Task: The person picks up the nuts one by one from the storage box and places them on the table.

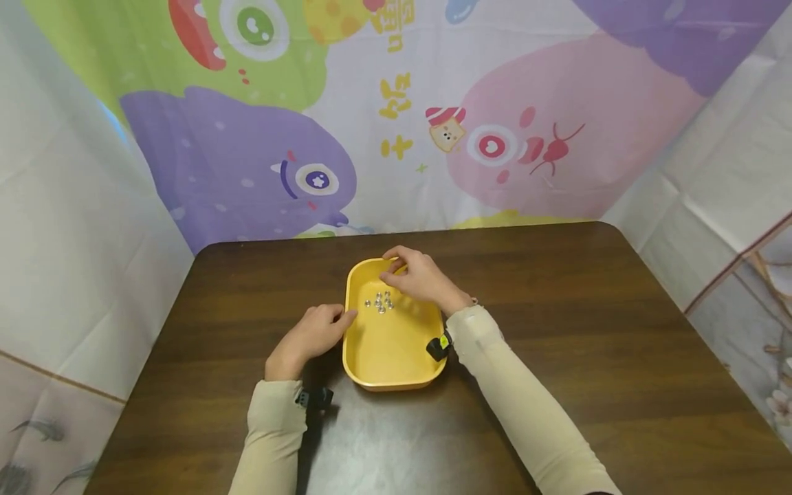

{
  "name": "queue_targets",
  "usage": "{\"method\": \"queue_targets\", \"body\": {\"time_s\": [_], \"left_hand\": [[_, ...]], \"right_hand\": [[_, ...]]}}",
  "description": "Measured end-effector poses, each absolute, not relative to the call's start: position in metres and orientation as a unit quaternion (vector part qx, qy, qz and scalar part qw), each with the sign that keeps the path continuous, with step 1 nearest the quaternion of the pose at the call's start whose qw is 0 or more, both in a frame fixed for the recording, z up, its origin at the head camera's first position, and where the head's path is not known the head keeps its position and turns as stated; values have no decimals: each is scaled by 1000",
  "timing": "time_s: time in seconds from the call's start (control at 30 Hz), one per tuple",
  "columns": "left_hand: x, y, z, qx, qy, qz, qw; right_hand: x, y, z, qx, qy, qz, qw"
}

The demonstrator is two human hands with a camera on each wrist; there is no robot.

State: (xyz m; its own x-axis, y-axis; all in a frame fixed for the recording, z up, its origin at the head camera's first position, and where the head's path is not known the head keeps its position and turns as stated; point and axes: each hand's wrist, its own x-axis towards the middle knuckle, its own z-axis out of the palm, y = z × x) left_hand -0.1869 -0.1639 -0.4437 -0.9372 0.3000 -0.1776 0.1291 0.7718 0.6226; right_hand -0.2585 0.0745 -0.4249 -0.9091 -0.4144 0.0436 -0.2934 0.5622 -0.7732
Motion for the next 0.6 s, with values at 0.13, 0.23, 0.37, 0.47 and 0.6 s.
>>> {"method": "queue_targets", "body": {"time_s": [0.13,0.23,0.37,0.47,0.6], "left_hand": [[-186,-164,-444,117,932,318,131],[-186,-164,-444,113,932,318,132],[-186,-165,-444,115,932,318,131],[-185,-165,-444,118,932,316,131],[-185,-165,-444,126,932,314,126]], "right_hand": [[-258,71,-425,-201,881,-421,75],[-258,68,-424,-206,880,-420,84],[-258,66,-426,-209,881,-413,101],[-258,65,-428,-210,881,-407,115],[-259,63,-429,-211,885,-396,128]]}}
